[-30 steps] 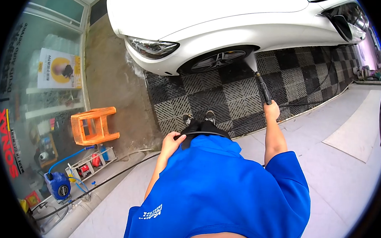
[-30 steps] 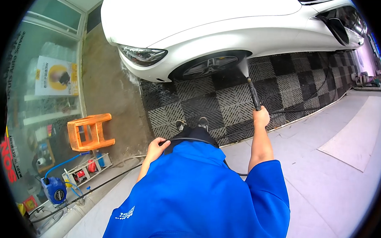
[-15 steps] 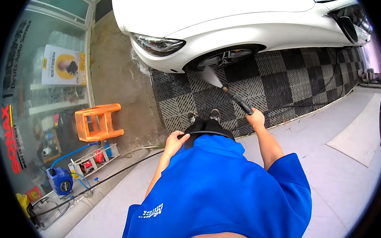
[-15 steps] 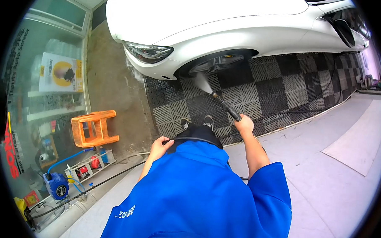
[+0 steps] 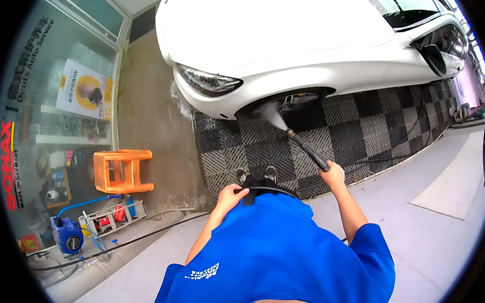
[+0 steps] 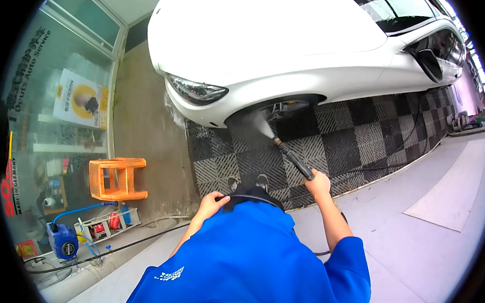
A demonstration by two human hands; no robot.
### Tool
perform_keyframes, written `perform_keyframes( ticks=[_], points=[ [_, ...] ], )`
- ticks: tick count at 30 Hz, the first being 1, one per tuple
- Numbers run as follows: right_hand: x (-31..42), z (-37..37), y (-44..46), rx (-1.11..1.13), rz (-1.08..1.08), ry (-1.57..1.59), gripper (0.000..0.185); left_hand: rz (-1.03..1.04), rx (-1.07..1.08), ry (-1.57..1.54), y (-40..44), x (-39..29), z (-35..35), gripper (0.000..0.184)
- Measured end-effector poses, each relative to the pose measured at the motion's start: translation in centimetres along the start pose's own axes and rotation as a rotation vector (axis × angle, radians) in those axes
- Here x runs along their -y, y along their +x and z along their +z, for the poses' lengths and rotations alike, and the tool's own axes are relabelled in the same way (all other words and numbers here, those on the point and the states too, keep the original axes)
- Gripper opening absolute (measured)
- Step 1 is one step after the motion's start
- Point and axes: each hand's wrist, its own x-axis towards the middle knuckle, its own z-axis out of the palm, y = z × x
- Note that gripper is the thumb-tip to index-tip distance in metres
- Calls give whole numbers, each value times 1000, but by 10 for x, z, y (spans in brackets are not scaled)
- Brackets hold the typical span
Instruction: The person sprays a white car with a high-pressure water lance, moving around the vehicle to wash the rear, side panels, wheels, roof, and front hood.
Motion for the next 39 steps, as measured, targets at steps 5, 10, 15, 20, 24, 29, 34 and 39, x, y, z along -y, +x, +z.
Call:
perform_keyframes(
  ticks=[5,10,15,20,24,29,34,39],
  points=[
    [22,-80,-26,105,-187,198,27,-27,108,29,14,-7,9,54],
    [2,-179,-21,-128,-155,187,29,-6,206,70,22,-25,11,51],
    [-49,-286,-14,-597,176,201,32,-47,210,22,24,-29,12,51],
    [-51,-342,-26,-681,190,354,27,-2,180,11,21,-36,13,49],
    [7,-336,-41,-376,-8,482,20,55,191,-6,16,-43,13,46],
    [61,-304,-44,-8,-43,584,18,181,148,-51,4,-49,11,44],
    [92,-305,-16,-115,-125,467,14,206,49,-29,-15,-37,1,43],
    [127,-286,-5,-378,-218,229,23,123,-30,-37,-15,-13,-18,44]
  ],
)
